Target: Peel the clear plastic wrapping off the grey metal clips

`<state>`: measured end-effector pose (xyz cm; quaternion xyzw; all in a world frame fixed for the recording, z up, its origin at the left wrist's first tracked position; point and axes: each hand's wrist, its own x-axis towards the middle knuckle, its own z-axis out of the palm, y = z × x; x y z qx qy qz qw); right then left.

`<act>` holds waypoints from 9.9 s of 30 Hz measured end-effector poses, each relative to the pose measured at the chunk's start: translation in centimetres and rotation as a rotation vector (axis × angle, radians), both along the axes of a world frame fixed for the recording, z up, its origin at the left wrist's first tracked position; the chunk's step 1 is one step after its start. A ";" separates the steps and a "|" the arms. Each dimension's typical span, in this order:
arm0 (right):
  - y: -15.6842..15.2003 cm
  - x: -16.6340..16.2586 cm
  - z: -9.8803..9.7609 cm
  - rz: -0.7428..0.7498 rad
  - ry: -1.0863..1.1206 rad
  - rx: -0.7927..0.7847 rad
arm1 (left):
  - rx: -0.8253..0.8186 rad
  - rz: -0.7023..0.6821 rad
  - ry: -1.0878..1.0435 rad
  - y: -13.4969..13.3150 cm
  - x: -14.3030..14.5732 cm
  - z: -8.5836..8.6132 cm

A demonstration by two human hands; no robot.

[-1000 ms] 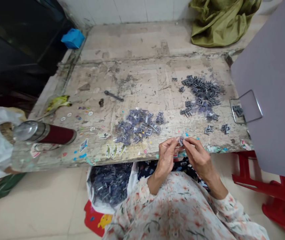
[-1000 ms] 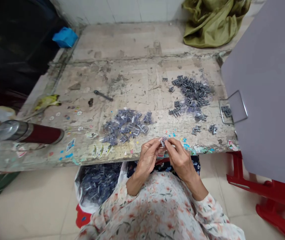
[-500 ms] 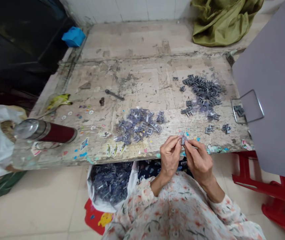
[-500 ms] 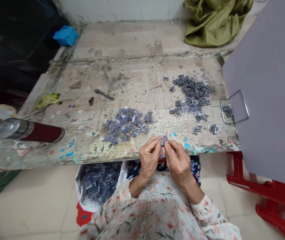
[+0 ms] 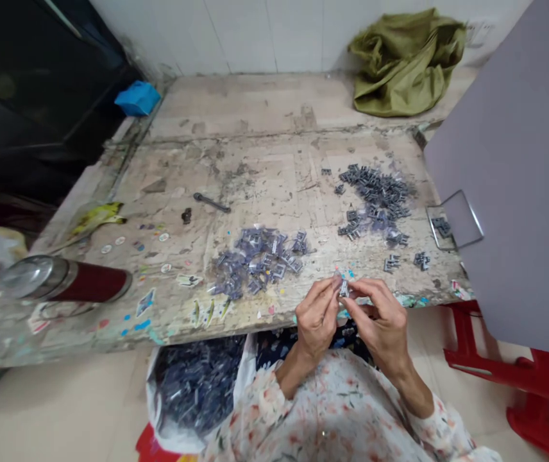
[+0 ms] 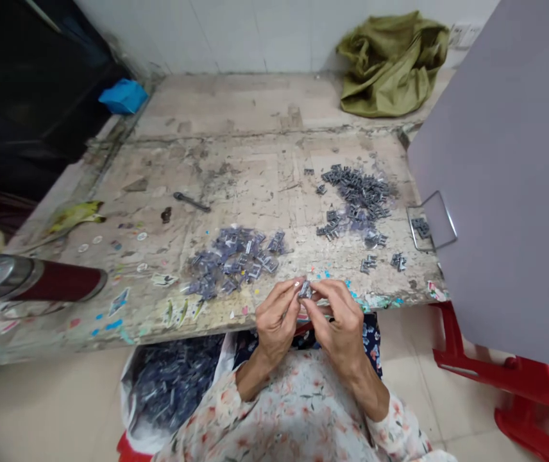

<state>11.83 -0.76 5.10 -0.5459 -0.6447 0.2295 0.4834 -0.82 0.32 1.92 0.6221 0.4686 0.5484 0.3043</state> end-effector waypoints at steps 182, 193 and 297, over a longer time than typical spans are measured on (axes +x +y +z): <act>0.5 4.5 -0.9 0.449 -0.447 0.323 | -0.994 -0.611 -0.598 3.4 -2.6 1.4; 1.0 4.3 0.6 0.562 -0.505 0.201 | -1.111 -0.675 -0.670 4.3 -3.1 -0.3; 1.5 2.2 -10.9 0.044 -0.239 -0.003 | 0.035 -0.037 0.477 0.8 1.2 -8.6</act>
